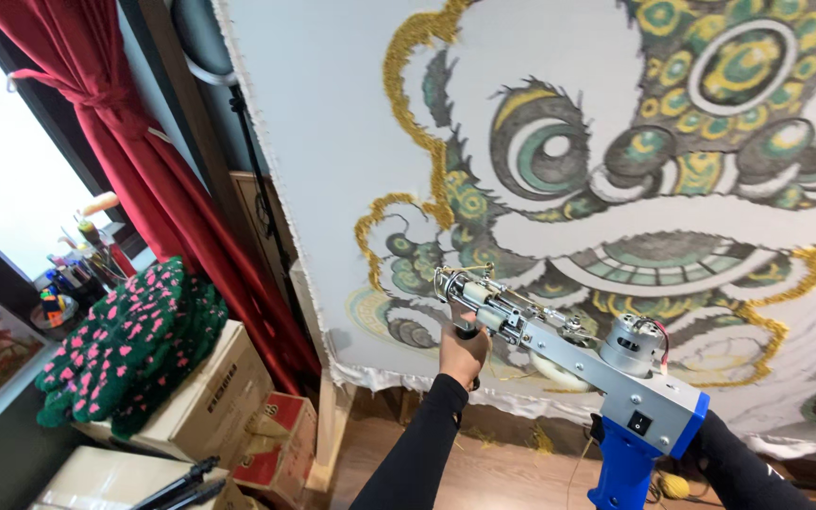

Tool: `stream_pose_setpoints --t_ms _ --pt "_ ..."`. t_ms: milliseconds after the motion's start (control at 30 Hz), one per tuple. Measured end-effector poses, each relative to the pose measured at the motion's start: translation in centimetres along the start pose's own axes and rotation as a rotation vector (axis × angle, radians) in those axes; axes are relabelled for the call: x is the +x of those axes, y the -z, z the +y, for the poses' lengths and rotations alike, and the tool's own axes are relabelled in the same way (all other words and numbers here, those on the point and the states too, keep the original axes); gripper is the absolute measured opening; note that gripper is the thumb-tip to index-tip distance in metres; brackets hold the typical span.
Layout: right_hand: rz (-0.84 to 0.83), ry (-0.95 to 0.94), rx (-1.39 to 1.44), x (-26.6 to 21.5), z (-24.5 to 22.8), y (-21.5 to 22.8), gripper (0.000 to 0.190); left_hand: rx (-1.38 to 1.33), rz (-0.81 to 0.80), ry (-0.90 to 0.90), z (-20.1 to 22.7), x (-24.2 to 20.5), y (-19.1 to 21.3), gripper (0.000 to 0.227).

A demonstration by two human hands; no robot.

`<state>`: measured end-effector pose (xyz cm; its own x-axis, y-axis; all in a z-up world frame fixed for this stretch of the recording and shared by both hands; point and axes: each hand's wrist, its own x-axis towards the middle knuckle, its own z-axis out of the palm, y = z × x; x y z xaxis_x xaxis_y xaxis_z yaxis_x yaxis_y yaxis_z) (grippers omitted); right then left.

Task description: The person uses a tufting gun to apply yellow yarn onto a large vertical canvas with a printed design, following the outlines of the pattern and then threading more yarn into the tool.

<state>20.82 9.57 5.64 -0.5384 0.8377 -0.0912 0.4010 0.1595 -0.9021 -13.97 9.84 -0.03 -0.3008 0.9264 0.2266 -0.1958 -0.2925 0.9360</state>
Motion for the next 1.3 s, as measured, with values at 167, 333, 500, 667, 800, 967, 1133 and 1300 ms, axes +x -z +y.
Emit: stream_pose_setpoints --t_ms 167,333,500,667,800,967,1133,1300 --pt "-0.032 -0.055 -0.024 3.0 -2.2 -2.8 0.038 0.055 0.099 0.145 1.2 1.6 3.0 0.012" --pt "-0.062 -0.102 -0.065 4.2 -3.2 -4.6 0.037 0.026 0.098 0.115 2.7 1.5 3.9 0.013" --pt "-0.052 -0.145 -0.102 4.4 -2.6 -6.2 0.036 -0.046 0.142 0.115 3.4 1.1 4.0 0.012" --pt "-0.032 -0.114 -0.09 3.8 -1.4 -5.9 0.037 -0.139 0.146 0.155 3.8 0.2 3.4 0.015" --pt "0.12 -0.012 -0.587 2.3 -1.9 -5.0 0.037 -0.233 0.188 0.18 4.6 -1.3 2.5 0.014" --pt "0.038 -0.045 0.426 -1.3 -7.4 -5.1 0.054 -0.179 0.317 0.206 5.5 -3.0 2.5 0.016" --pt "0.288 -0.413 0.917 -6.0 -13.9 -7.4 0.095 -0.09 0.372 0.073 6.1 -3.6 3.3 0.019" --pt "-0.408 0.265 1.15 -7.8 -14.5 -9.3 0.099 -0.033 0.388 0.15 6.6 -3.3 3.7 0.019"
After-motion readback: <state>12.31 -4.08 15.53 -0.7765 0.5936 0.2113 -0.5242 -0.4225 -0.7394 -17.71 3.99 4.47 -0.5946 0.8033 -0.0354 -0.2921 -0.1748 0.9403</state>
